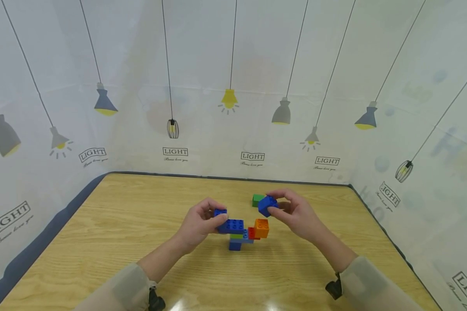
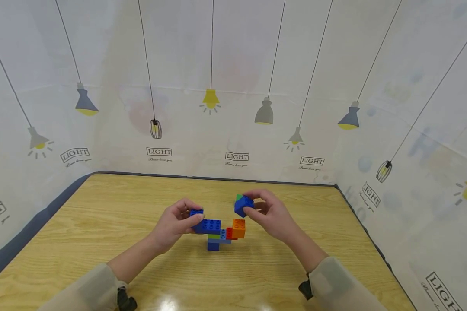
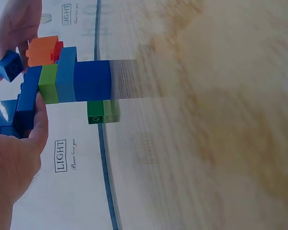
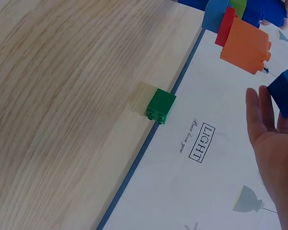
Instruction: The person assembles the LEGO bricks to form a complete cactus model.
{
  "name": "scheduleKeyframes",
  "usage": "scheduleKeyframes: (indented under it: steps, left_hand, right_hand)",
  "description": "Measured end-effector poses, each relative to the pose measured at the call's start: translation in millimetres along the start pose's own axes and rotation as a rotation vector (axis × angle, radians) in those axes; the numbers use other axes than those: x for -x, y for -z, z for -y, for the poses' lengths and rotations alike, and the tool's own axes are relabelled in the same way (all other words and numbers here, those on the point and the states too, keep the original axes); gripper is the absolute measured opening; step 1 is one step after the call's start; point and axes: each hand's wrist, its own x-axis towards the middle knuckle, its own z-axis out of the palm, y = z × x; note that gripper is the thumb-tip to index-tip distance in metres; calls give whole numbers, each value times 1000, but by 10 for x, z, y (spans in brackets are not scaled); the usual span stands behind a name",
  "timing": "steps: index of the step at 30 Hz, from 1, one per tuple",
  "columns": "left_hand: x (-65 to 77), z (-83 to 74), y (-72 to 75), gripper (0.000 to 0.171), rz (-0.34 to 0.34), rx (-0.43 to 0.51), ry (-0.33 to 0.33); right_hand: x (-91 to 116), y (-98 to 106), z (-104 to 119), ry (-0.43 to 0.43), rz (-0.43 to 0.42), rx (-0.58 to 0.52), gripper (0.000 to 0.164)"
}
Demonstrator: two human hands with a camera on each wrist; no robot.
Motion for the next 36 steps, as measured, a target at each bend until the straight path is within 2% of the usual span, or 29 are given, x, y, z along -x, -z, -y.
scheduleKeyframes:
  steps: [5,13,20,28,36]
  left_hand:
    - [2,-6,-4,29,-2,-5,4]
    - [8,-16,-13,29,-5,-5,1]
    - [8,-20,-13,28,7,22,-4]
    - [8,-21,-11,36,12,13,-6]
    - [3,-3,-2,33,19,14,-11]
  right_hand:
    - [3,-37,46,39,10,31,39]
    - [-39,-156,108,79,36,-25,40]
    - [-81,-313,91,141,60,30,34]
    - [-116,-470,103,77,95,87,36]
    - [-145,-541,116,90,125,98,37]
